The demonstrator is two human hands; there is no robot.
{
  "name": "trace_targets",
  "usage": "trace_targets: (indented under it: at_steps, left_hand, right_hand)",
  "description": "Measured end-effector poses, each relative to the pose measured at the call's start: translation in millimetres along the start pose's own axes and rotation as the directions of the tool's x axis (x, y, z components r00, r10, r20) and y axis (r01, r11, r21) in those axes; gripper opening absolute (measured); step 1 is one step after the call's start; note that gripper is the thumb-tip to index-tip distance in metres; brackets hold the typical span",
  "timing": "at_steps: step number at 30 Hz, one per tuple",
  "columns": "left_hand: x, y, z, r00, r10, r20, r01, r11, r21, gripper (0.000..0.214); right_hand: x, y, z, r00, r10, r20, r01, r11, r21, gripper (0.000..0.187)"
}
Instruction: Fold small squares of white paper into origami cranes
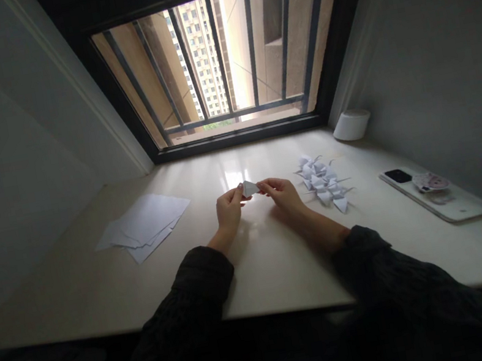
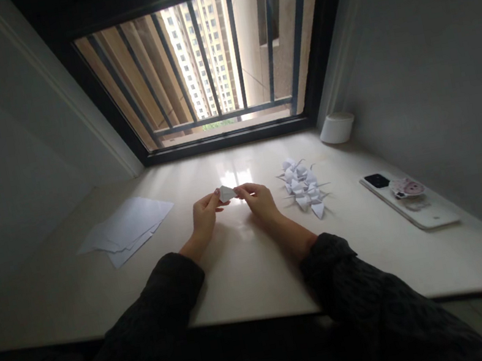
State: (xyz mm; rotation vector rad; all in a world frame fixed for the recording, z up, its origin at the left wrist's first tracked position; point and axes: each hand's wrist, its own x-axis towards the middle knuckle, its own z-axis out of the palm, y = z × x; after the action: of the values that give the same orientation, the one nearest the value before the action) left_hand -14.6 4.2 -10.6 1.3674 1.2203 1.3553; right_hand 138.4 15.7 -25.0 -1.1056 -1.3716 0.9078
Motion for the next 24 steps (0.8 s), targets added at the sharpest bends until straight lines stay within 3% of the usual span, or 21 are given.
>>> trace_targets:
  at_steps: [3,18,24]
  left_hand:
    - [-1,1,0.0,1.0,0.031,-0.007,-0.03,0.999,0.039,0.043]
    - [-1,0,-0.7,0.996,0.085,0.005,-0.085,0.991,0.104,0.042]
    - [-1,-2,-1.2,0.994,0.107,-0.008,-0.104,0.98,0.167,0.043]
  right_hand:
    - [-2,-6,1,0.997,-0.073,0.021,0.072,0.997,0.015,0.033]
    - [-1,-5,5,1.0,0.01,-0.015,-0.007,0.985,0.171,0.033]
    - [-1,3,4,0.999,-0.044,-0.027,0.045,0.998,0.046,0.036]
